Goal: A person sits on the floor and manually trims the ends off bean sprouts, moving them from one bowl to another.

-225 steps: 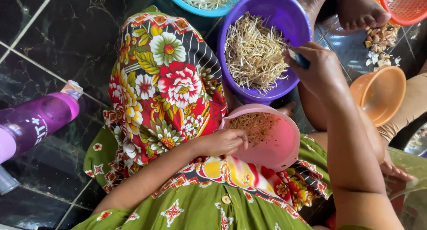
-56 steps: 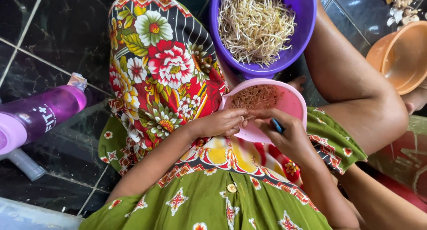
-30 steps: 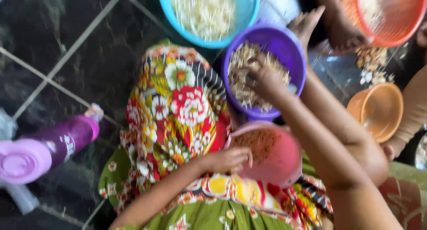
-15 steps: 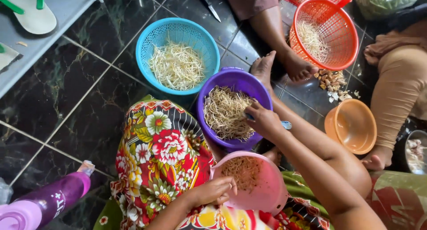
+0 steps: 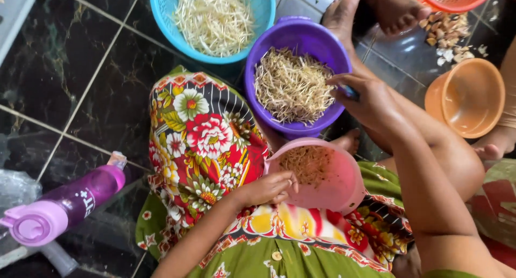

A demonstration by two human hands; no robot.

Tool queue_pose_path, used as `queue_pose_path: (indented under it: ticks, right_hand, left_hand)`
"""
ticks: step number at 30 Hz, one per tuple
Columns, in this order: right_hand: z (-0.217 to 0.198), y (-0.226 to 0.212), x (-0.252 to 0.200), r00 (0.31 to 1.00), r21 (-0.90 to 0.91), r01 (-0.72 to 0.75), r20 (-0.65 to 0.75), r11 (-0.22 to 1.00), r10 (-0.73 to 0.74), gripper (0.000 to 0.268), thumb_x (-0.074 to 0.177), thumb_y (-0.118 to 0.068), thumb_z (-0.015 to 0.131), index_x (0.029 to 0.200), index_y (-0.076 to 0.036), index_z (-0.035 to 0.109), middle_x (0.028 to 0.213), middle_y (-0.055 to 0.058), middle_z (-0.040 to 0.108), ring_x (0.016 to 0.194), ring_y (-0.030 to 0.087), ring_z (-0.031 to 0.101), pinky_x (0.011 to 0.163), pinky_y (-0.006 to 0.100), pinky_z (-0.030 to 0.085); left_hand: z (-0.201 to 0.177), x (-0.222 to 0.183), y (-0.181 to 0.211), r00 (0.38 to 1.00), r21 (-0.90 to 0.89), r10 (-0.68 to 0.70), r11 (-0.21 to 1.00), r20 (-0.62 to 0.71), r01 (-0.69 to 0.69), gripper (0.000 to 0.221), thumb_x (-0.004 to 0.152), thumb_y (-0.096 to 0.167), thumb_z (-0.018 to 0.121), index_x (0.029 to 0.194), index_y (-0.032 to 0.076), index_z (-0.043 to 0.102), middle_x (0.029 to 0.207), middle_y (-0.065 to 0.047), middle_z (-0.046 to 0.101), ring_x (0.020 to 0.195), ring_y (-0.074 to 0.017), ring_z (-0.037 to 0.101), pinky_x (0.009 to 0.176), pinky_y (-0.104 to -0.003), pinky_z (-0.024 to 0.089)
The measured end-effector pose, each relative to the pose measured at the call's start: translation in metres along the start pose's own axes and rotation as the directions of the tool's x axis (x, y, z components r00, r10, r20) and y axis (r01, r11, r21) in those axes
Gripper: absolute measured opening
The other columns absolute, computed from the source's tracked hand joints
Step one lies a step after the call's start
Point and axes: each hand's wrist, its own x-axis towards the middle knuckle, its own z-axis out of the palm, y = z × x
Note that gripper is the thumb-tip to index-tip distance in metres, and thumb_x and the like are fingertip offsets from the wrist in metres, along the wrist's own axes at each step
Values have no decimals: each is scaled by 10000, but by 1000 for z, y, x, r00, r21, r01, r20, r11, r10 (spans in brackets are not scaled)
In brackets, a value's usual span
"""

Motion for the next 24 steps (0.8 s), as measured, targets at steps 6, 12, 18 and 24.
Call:
queue_pose_path:
  ticks: [6, 12, 18, 24]
  right_hand:
    - [25, 6, 6, 989, -141, -9, -149, 990, -12, 158, 959, -279, 745, 1115, -270, 720, 1084, 37, 715, 949, 368, 698, 763, 493, 540]
    - [77, 32, 32, 998, -327, 4, -60, 945, -25, 190, 932, -354, 746, 1110, -312, 694, 1014, -36, 643, 857, 330, 710, 702, 462, 594]
    - [85, -9, 63, 994, -227, 80, 91, 971, -60, 237, 907, -295, 762, 1120, -205, 711, 1042, 85, 674, 861, 438, 715, 700, 546, 585]
    - [103, 11, 76, 975, -368, 176, 195, 913, -109, 170, 916, -275, 742, 1080, -242, 714, 1095, 54, 638, 835, 427, 726, 707, 546, 600]
  left_hand:
    - [-8, 8, -16, 998, 16, 37, 999, 43, -38, 257, 1079, 211, 279, 1145, 121, 510, 514, 79, 306, 384, -34, 266, 377, -184, 208]
    - [-4, 1, -6, 997, 5, 48, 999, 62, -48, 254, 1067, 189, 271, 1149, 117, 500, 493, 48, 335, 409, -57, 325, 440, -185, 363]
    - [-7, 4, -6, 996, 47, 66, 996, 67, -69, 262, 1071, 190, 259, 1139, 103, 496, 486, 46, 371, 428, -67, 394, 495, -206, 449]
    - [-1, -2, 2, 994, 56, 105, 993, 34, -107, 245, 1053, 181, 298, 1112, 89, 517, 486, 45, 372, 442, -59, 398, 487, -207, 424]
